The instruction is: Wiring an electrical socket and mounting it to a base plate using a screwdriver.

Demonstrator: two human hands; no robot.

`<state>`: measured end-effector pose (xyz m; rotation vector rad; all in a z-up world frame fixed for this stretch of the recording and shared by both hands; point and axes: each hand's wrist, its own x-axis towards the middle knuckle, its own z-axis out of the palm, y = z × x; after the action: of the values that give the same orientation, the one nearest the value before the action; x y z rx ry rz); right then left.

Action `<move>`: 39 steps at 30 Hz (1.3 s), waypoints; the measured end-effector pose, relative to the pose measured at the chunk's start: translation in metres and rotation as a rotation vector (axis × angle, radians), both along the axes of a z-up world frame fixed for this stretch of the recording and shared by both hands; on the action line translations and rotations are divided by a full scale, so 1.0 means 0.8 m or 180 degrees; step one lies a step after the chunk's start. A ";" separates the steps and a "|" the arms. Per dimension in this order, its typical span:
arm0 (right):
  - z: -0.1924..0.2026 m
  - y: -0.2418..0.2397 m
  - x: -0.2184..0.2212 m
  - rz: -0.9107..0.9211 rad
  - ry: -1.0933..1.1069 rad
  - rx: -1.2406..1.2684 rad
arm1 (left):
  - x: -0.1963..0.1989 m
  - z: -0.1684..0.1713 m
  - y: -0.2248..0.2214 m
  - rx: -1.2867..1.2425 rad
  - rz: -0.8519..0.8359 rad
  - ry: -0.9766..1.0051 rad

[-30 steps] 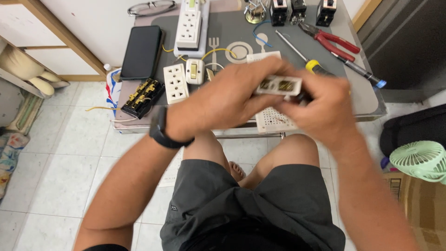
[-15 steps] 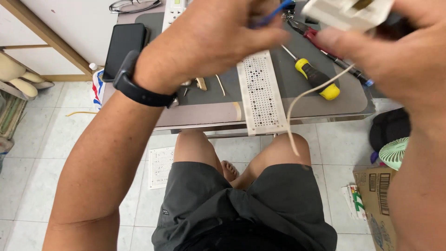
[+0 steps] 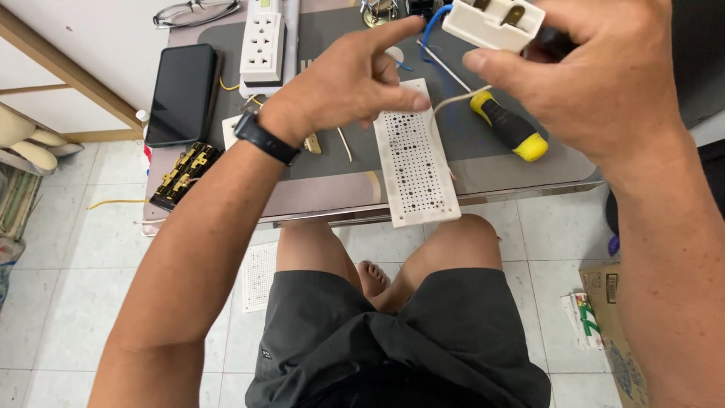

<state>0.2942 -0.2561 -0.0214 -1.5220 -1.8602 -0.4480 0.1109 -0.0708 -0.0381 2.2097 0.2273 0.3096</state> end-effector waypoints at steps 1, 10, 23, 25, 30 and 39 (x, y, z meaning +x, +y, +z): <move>-0.001 0.000 0.000 0.0005 0.0005 -0.0009 | 0.005 -0.004 0.004 -0.0009 0.0005 0.0005; -0.004 -0.002 -0.004 -0.0198 0.0730 -0.0269 | 0.009 -0.003 0.007 -0.0092 -0.0127 -0.0578; -0.016 -0.012 -0.004 -0.0085 0.0218 0.0140 | -0.034 0.012 0.007 0.0468 0.0326 -0.1096; -0.020 -0.014 -0.001 -0.0178 -0.0225 0.0322 | -0.039 0.009 0.011 0.0728 0.0396 -0.1118; -0.017 -0.020 -0.014 -0.0382 -0.0475 0.0331 | -0.034 -0.007 0.021 0.1739 0.0116 -0.1182; -0.015 -0.018 -0.046 -0.0315 -0.0211 0.0264 | -0.007 -0.029 -0.018 0.1753 -0.0246 -0.0883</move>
<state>0.2570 -0.2707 -0.0330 -1.5652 -1.7984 -0.6208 0.1054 -0.0848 -0.0612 2.6669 -0.1116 0.6960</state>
